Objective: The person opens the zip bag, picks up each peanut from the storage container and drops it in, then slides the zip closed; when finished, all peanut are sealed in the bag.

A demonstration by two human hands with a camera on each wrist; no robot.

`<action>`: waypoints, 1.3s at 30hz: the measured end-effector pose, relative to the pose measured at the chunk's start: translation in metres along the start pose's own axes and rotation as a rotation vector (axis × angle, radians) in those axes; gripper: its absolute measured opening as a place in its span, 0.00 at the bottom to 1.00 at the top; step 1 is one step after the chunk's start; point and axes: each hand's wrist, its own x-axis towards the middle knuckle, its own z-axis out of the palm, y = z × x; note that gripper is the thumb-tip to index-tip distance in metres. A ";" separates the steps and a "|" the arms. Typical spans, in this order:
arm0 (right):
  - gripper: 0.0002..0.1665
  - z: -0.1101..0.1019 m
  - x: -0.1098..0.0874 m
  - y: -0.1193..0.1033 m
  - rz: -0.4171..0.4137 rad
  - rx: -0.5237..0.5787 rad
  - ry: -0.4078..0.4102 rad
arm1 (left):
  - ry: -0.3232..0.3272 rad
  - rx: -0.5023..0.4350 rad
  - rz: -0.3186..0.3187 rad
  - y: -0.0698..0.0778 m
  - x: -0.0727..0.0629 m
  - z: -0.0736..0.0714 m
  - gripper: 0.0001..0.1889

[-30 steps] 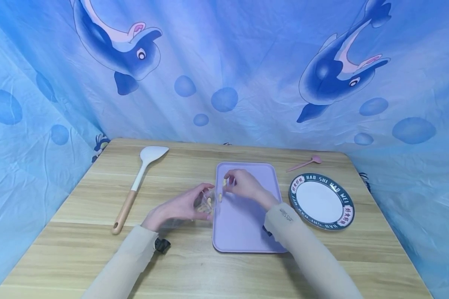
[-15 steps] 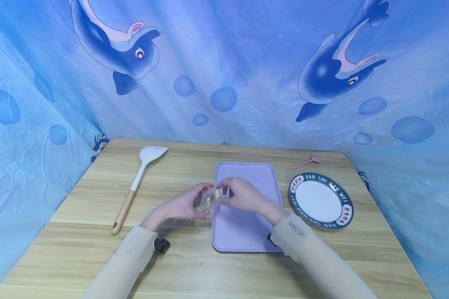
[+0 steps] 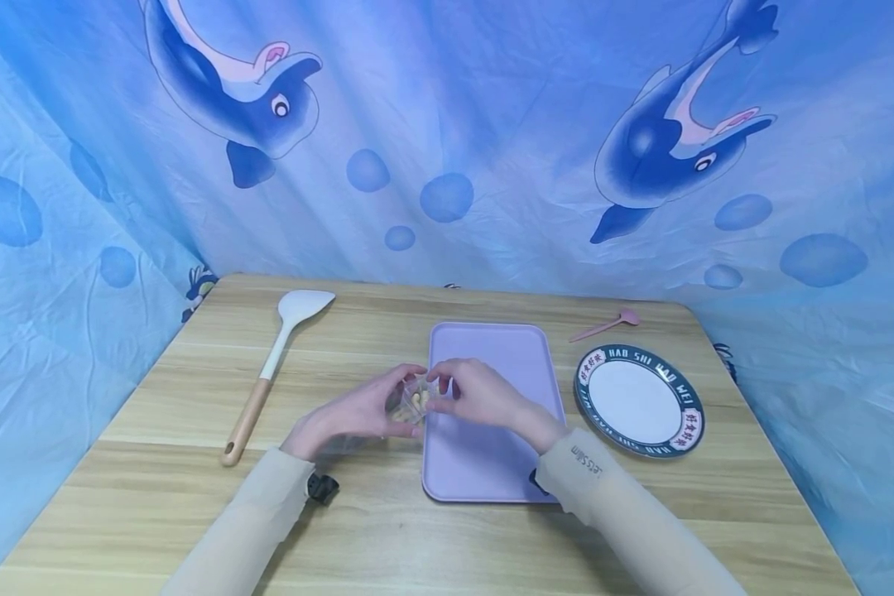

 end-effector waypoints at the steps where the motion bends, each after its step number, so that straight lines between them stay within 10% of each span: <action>1: 0.20 0.000 0.000 0.000 0.002 -0.002 -0.001 | 0.000 0.003 0.000 0.000 0.000 0.000 0.53; 39: 0.18 0.004 0.013 0.034 0.057 0.040 0.010 | 0.005 0.015 0.004 0.001 -0.001 -0.002 0.52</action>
